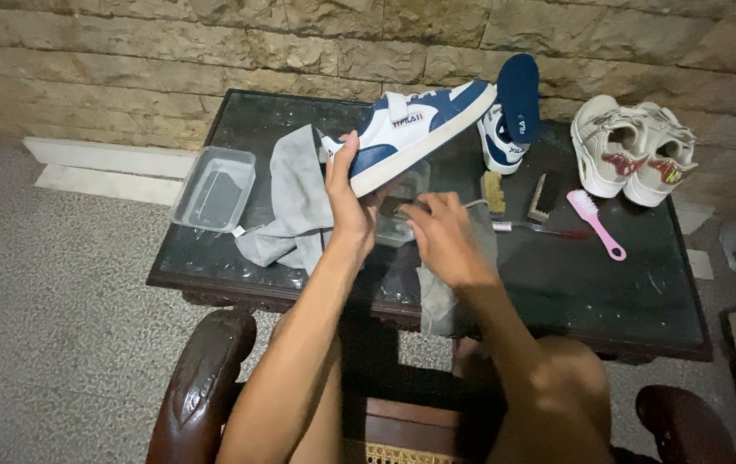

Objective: The person scrubs a blue and white sneaker with a brush and wipes it with a cloth. They alternate between brushing and wiping the shoe's upper and sides while holding it in one hand.

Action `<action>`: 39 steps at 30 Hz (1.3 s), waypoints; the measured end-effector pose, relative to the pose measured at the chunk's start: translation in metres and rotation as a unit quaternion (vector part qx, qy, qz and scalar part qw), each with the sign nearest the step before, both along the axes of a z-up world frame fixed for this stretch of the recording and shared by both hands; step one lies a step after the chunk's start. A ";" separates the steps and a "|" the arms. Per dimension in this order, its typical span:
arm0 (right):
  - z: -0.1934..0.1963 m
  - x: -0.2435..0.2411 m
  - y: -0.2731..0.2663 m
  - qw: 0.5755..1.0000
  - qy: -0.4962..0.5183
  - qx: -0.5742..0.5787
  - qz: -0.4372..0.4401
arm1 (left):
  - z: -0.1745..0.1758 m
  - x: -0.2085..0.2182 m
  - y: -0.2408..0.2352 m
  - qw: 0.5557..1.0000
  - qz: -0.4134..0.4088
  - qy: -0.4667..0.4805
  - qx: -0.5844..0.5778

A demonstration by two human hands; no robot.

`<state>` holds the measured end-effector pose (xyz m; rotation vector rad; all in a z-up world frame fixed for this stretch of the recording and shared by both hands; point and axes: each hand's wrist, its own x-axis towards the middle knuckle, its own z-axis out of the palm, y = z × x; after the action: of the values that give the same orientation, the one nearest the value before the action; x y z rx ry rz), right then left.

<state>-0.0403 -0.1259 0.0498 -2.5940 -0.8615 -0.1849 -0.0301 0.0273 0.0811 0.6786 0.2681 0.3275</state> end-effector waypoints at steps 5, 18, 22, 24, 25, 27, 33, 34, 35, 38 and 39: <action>-0.009 -0.001 0.010 0.997 -0.055 -0.058 0.016 | -0.007 0.002 -0.002 0.999 -0.006 0.016 0.038; -0.017 0.006 -0.042 0.983 0.000 0.181 0.029 | 0.015 -0.007 -0.004 0.999 -0.011 0.004 0.036; -0.013 0.009 -0.052 0.981 0.008 0.195 0.022 | 0.003 -0.006 -0.008 0.995 -0.017 -0.005 0.103; -0.020 0.009 -0.058 0.994 0.046 0.096 0.025 | -0.002 -0.004 -0.013 0.994 -0.004 -0.021 0.103; -0.017 0.008 -0.057 0.994 0.047 0.096 0.023 | -0.004 -0.002 -0.012 0.994 -0.006 -0.021 0.103; -0.010 0.008 -0.056 0.990 0.013 0.139 0.017 | -0.009 0.003 -0.012 0.994 -0.023 -0.015 0.106; -0.012 0.002 -0.049 0.996 0.051 0.078 0.016 | -0.025 0.009 -0.010 0.987 -0.039 -0.038 0.154; -0.016 0.005 -0.050 0.996 0.049 0.079 0.013 | -0.030 0.012 -0.010 0.986 -0.042 -0.040 0.154; -0.020 0.008 -0.050 0.994 0.037 0.102 -0.007 | -0.035 0.015 -0.009 0.986 -0.039 -0.045 0.157; -0.020 0.006 -0.048 0.989 0.043 0.140 -0.033 | -0.047 0.023 -0.006 0.985 -0.034 -0.056 0.162; -0.018 0.004 -0.048 0.985 0.065 0.153 -0.040 | -0.050 0.025 -0.007 0.984 -0.034 -0.060 0.163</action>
<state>-0.0366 -0.1743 0.0318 -2.3251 -0.6276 -0.1564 -0.0048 0.0207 0.0308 0.9839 0.0767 0.3497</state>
